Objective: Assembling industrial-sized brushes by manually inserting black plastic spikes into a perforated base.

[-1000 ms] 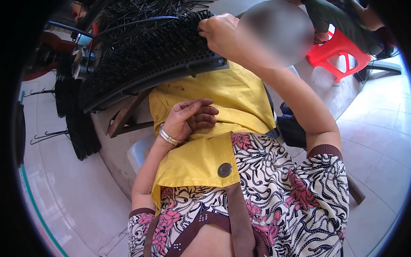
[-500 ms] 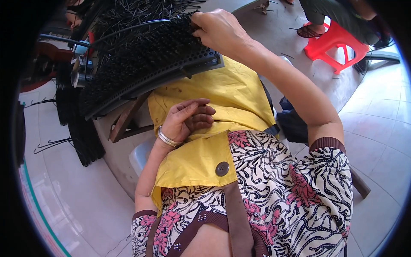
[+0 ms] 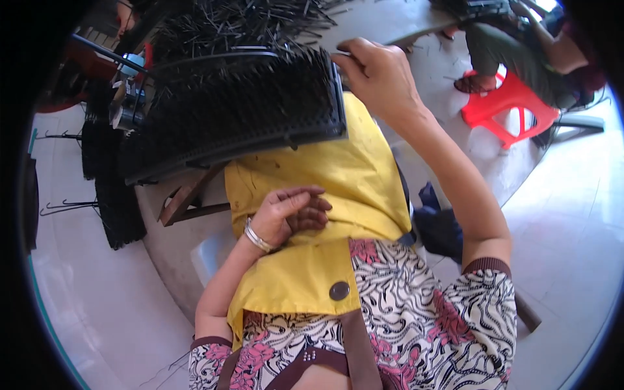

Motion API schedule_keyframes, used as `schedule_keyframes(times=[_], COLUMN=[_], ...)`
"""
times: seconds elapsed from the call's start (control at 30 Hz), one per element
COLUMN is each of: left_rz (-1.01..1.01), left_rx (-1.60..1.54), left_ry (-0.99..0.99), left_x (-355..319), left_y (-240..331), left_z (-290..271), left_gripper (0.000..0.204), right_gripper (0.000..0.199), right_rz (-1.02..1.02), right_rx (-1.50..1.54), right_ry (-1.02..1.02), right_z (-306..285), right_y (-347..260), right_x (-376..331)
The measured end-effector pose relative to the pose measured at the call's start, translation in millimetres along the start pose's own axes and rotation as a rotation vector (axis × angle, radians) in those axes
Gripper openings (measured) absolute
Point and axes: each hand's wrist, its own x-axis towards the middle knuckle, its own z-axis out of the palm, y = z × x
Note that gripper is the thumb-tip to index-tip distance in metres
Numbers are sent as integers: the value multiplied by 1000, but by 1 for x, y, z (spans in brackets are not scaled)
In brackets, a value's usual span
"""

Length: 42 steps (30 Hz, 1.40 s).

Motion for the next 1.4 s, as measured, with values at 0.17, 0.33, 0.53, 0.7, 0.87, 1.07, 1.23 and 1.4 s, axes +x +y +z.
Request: schedule_keyframes(times=[0.17,0.33,0.53,0.7,0.87,1.07,1.23,1.4], left_rz=[-92,-122,-211,-190,-188,-172,-198,-176], left_rx=[-68,-184,-236,-279,-303,-296,-323,-222], left_ry=[-37,-44,11,9,13,24,40,24], left_x=[5,12,28,30,37,36,33,26], left_y=[-2,-4,7,14,13,10,7,6], left_z=[-4,-13,-15,-21,-27,-26,-20,-18], left_gripper=[36,36,36,37,35,35,35,37], right_gripper=[18,25,36,18,13,10,19,22], right_rz=[332,208,16,81,-119,-110,185,790], right_rx=[101,-130,-336,-553,-632,-641,-423,388], right_ry=[-91,-230,-306,-306,-337,-325,-321,-197], right_z=[18,63,130,168,192,187,161,118], right_y=[48,93,172,171,203,217,218,161], right_x=[28,55,86,122,114,100,87,88])
